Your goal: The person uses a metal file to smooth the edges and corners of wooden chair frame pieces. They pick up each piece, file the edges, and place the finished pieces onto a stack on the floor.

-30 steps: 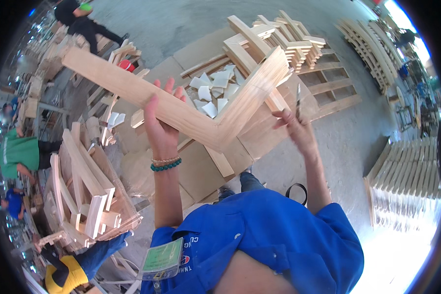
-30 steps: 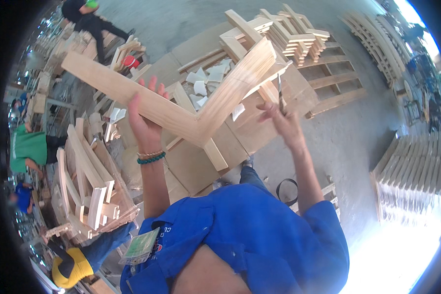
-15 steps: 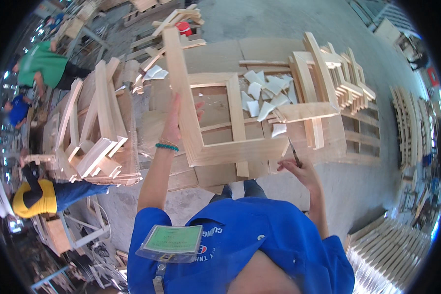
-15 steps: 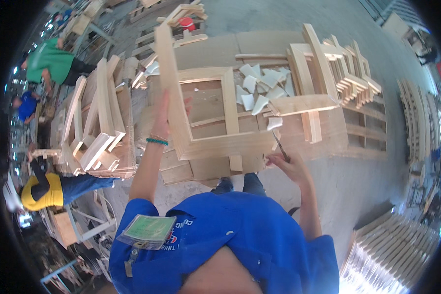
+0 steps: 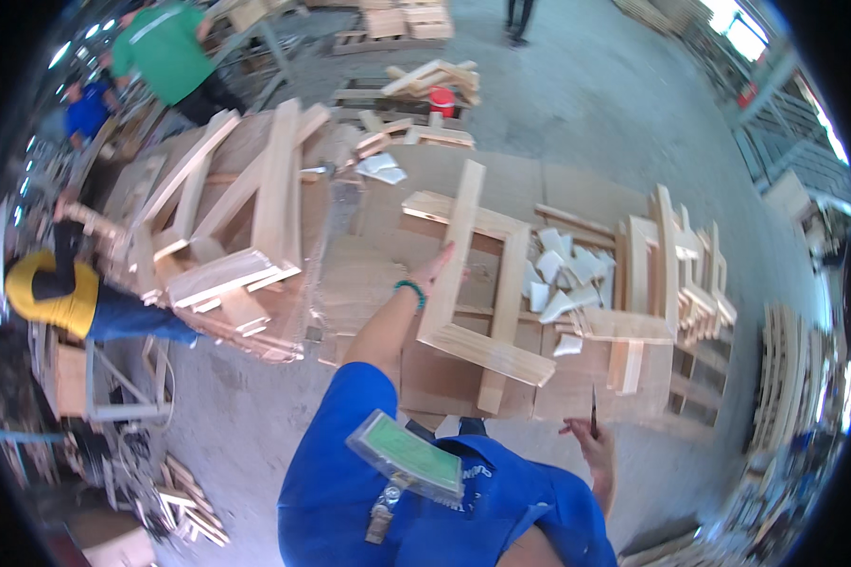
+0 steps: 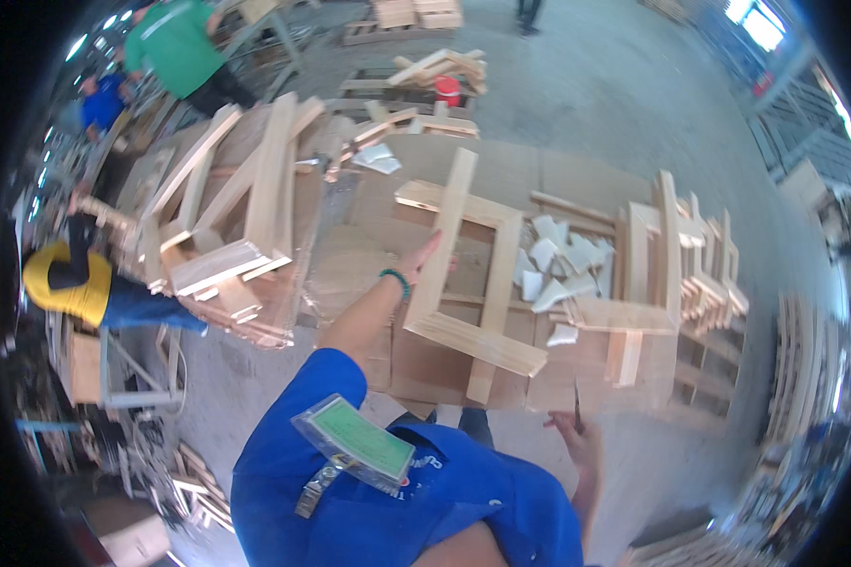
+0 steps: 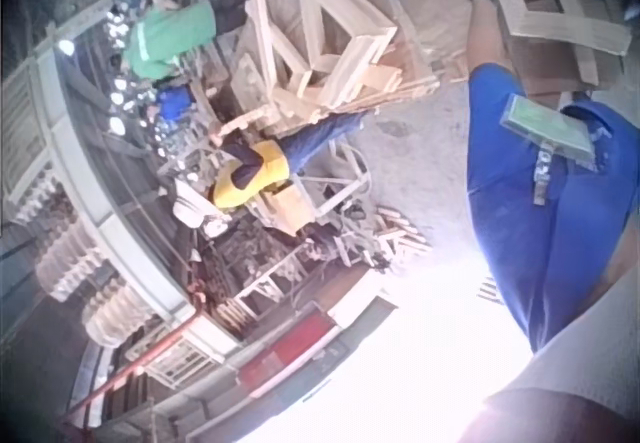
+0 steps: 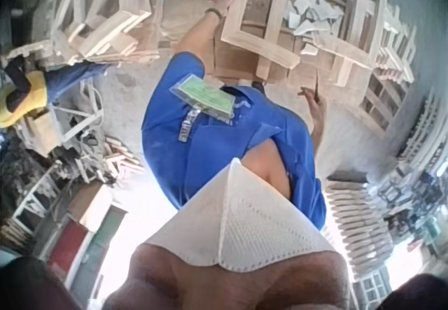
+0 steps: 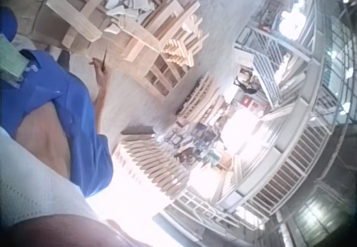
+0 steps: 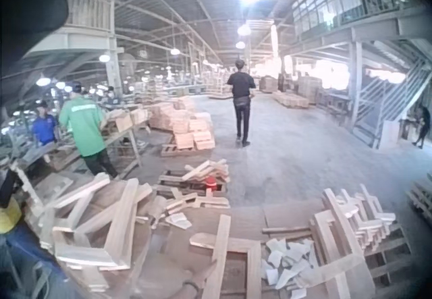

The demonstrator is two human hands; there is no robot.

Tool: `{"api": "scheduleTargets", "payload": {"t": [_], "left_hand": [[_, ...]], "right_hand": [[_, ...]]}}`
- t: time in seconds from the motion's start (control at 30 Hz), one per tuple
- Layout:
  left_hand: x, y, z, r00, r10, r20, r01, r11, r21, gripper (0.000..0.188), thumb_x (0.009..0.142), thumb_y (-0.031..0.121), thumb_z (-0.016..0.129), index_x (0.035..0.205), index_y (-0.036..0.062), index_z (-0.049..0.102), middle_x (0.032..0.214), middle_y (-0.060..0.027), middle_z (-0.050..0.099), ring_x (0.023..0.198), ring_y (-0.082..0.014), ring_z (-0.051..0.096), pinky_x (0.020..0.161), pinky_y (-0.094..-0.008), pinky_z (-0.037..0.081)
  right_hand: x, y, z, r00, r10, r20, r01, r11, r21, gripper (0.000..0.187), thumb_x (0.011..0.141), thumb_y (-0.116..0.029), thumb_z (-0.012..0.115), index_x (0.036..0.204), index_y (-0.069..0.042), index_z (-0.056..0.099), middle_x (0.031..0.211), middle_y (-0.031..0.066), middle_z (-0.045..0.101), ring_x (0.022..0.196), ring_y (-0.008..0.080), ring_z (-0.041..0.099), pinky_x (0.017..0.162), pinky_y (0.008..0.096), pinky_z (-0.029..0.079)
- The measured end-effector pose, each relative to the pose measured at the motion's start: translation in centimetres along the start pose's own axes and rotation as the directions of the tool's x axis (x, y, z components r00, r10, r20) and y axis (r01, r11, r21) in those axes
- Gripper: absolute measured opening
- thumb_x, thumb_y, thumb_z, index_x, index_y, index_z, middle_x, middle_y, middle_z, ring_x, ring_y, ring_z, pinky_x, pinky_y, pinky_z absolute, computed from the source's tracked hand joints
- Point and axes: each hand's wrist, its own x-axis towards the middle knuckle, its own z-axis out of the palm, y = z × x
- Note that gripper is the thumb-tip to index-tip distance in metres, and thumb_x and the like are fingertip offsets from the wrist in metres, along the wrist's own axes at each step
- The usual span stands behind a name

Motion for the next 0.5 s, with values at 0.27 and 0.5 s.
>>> {"api": "scheduleTargets", "payload": {"t": [0.27,0.5], "left_hand": [[-0.1,2.3,0.4,0.885,0.301,-0.355,-0.079,0.849,0.522,0.055,0.083,0.043,0.057,0.108,-0.0057,0.063,0.105,-0.0204,0.066,0.099,-0.0272,0.064,0.083,-0.0385,0.05],[-14.1,13.7,-3.9,0.534,0.846,-0.014,-0.143,0.107,0.984,0.033,0.083,0.034,0.061,0.103,0.0081,0.062,0.099,-0.0122,0.065,0.094,-0.0306,0.063,0.08,-0.0419,0.049]], "right_hand": [[1.4,-1.8,3.9,0.996,-0.088,0.018,0.09,0.992,-0.084,0.033,0.089,-0.034,0.066,0.101,-0.003,0.069,0.079,0.0041,0.071,0.044,0.0011,0.034,0.041,0.0199,0.023],[2.2,-1.9,6.1,0.995,-0.1,0.019,0.102,0.987,-0.125,0.033,0.091,-0.032,0.065,0.103,-0.002,0.069,0.078,0.0031,0.07,0.053,0.0012,0.042,0.047,0.0196,0.028]]}}
